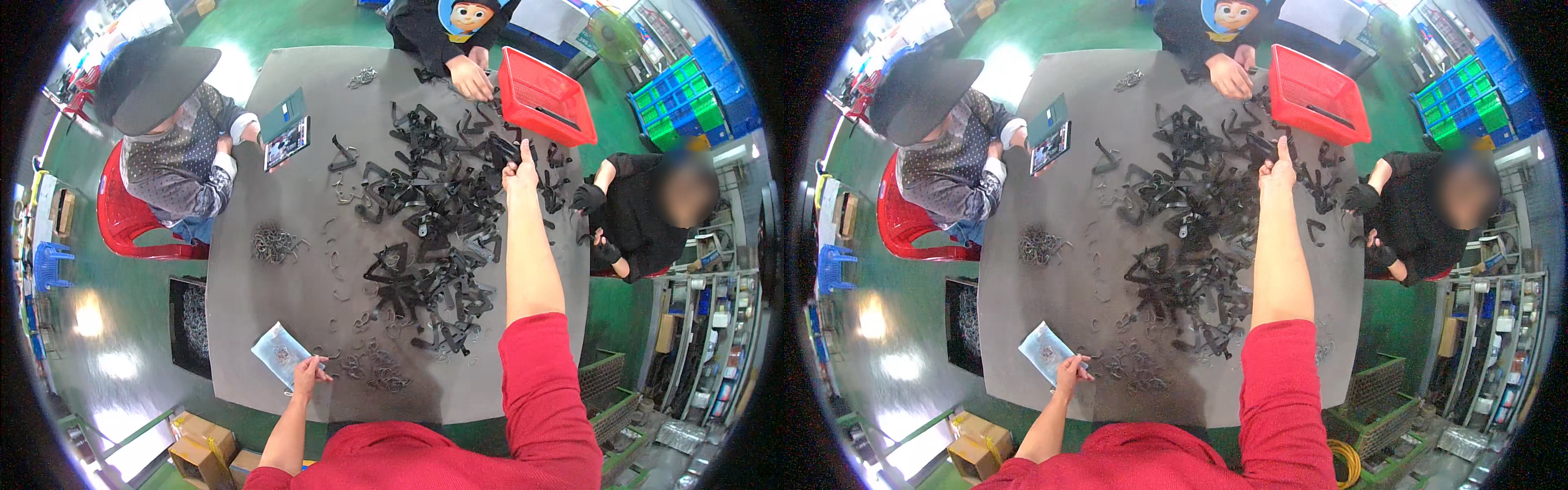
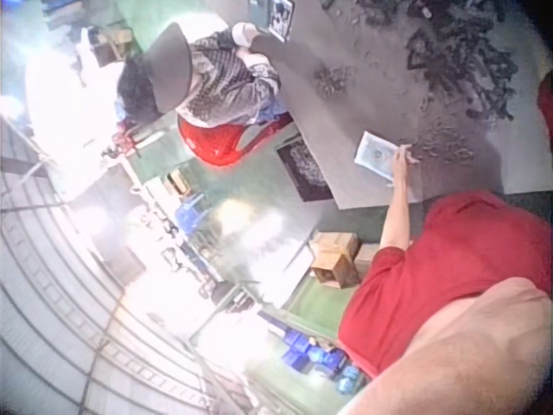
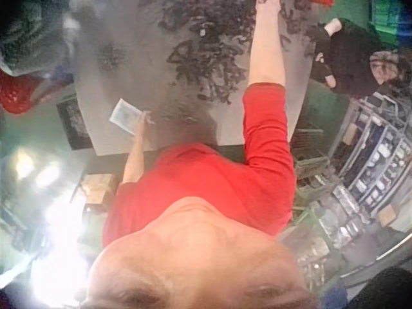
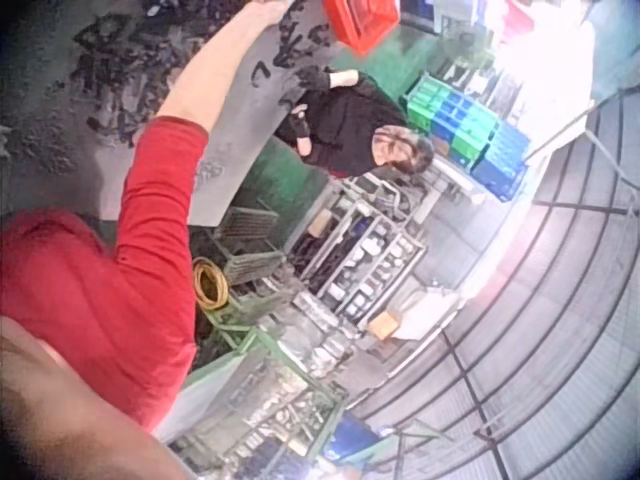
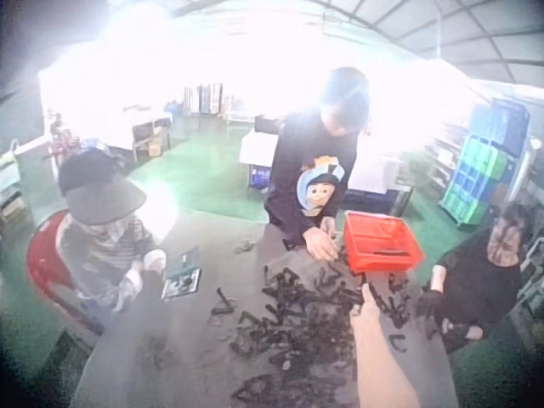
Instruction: The person stands at a table and uses their hands to pick up and group black metal clips from a large pile, placing them into smaller stacks.
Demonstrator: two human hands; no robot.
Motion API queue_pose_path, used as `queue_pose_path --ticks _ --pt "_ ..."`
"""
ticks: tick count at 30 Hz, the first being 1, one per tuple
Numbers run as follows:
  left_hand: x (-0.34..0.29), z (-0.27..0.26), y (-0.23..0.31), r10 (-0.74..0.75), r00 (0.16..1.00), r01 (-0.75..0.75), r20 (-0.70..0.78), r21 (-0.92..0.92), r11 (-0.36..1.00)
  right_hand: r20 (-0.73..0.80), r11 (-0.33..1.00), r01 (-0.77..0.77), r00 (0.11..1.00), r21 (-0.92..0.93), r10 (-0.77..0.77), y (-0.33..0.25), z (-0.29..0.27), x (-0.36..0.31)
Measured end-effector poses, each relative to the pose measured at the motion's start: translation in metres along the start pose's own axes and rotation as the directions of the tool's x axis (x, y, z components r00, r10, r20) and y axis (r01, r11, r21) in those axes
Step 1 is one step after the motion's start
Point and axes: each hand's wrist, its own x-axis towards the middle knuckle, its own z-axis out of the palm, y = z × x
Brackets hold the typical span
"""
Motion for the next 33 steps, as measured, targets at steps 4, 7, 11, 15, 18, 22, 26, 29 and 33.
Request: queue_pose_path --ticks 4,7,11,15,18,22,26,29,33 --pt "0.004 -0.007 -0.005 -0.025 0.999 0.026 0.036 -0.028 0.999 -0.064 1.000 -0.015 0.998 0.004 0.015 0.005 0.008 0.002" --pt "0.005 -0.006 -0.006 -0.012 0.999 0.012 0.050 -0.005 1.000 -0.060 0.999 0.015 0.998 0.031 -0.013 0.007 0.007 0.013" --pt "0.007 -0.008 -0.009 0.004 0.999 -0.003 0.051 -0.023 1.000 -0.003 0.999 0.035 0.999 0.000 -0.035 0.006 0.008 0.010" --pt "0.008 -0.010 -0.013 0.008 0.998 -0.007 0.056 -0.023 1.000 0.125 0.994 0.071 0.990 -0.084 -0.060 0.003 0.014 0.002" --pt "0.001 -0.007 0.000 -0.003 0.999 0.001 0.046 0.042 0.999 0.237 0.999 0.036 0.971 0.006 -0.037 0.002 0.023 0.011" --pt "0.002 -0.003 0.002 -0.033 0.999 0.032 0.012 0.088 0.996 0.330 0.992 -0.061 0.939 -0.112 0.095 -0.005 0.020 0.011" --pt "0.010 0.001 -0.003 -0.024 0.997 0.016 0.072 0.108 0.994 0.445 0.977 -0.075 0.881 -0.199 0.159 -0.024 -0.006 0.021" --pt "0.005 0.002 -0.002 -0.047 0.999 0.047 0.006 0.098 0.994 0.554 0.777 0.246 0.818 -0.579 0.154 -0.008 -0.048 -0.038" --pt "0.005 0.011 0.005 -0.085 0.996 0.080 0.005 0.275 0.958 0.529 0.282 0.447 0.711 -0.849 0.464 0.014 -0.171 -0.127"
